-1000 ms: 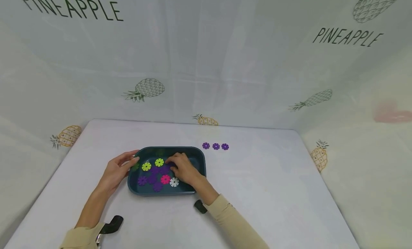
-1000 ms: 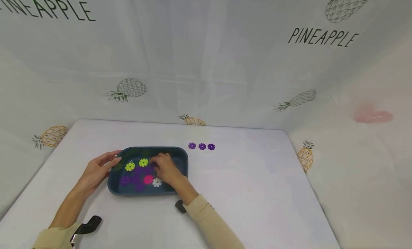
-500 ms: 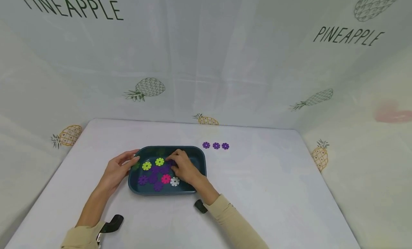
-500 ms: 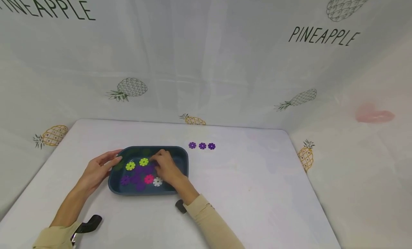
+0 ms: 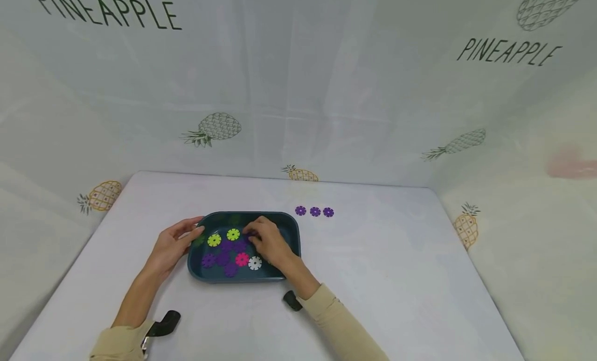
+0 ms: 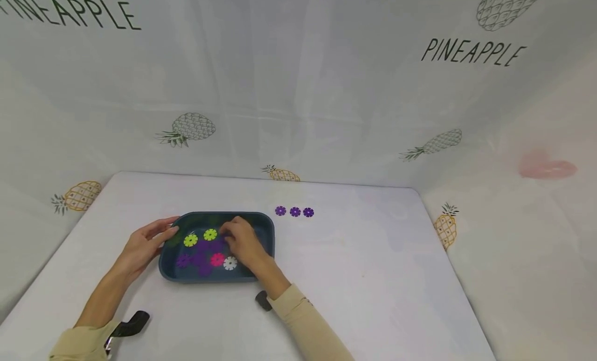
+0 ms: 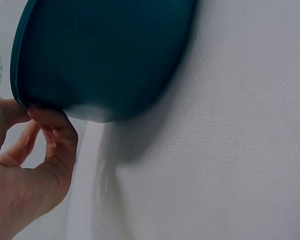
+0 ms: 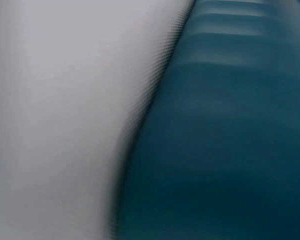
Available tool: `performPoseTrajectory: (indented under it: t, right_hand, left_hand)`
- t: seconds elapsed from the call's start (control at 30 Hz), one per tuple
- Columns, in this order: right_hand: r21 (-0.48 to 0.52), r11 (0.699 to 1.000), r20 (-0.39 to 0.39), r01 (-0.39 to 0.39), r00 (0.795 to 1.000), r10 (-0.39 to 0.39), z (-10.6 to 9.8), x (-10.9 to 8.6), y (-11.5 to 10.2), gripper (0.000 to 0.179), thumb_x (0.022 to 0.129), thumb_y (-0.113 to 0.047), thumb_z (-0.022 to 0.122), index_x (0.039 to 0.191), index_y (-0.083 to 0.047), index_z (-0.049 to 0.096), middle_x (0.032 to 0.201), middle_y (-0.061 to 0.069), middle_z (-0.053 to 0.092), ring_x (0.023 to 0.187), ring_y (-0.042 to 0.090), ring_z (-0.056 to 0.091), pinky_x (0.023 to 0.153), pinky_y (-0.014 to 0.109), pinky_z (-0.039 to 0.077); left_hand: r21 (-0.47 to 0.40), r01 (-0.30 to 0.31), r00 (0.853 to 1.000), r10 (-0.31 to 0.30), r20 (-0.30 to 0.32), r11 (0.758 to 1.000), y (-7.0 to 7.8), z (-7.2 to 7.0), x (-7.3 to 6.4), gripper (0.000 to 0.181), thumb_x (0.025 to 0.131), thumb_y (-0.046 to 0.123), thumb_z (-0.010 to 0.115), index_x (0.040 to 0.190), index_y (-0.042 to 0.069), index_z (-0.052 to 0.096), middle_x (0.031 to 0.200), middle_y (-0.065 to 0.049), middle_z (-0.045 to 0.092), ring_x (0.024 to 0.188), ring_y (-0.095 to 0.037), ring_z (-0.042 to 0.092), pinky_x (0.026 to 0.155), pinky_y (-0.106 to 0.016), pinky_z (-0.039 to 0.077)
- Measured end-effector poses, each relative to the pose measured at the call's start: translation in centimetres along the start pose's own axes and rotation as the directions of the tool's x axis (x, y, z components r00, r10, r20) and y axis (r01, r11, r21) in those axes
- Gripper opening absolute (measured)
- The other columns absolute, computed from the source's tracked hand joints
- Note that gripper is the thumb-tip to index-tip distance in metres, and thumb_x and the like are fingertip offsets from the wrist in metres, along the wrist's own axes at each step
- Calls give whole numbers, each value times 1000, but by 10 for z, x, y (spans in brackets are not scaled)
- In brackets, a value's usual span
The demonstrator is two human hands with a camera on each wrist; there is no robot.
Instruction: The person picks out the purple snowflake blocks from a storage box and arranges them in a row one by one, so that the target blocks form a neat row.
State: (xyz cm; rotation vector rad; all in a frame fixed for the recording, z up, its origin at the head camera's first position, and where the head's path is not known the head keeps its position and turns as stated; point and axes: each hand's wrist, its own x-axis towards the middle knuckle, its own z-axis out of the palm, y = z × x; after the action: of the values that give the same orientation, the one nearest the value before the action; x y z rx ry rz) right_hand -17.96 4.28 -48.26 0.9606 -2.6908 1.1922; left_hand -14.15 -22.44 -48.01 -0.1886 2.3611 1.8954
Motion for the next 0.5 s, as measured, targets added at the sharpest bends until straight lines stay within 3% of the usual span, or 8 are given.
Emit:
performPoseTrajectory:
  t: [0.27,0.5]
  right_hand:
    - [-26,1000,-24,-2,1000,1,-4,-2,-1,17,96,5,68,110,0,75,101,9,68,92,15,67,81,17,53]
    - [14,1000,-79,-8,997,9,-11,-5,-3,15,95,7,68,107,1,74,100,12,67,93,21,67,83,23,54]
  left_hand:
    - [12,3,1000,-3,-4,1000,-1,0,0,63,101,42,66,150,5,51,126,-7,50,97,-10,55,78,-21,53]
    - [15,14,1000,-14,-5,1000,-2,0,0,64,101,43,66,150,5,50,132,-11,49,100,-12,54,79,-21,53]
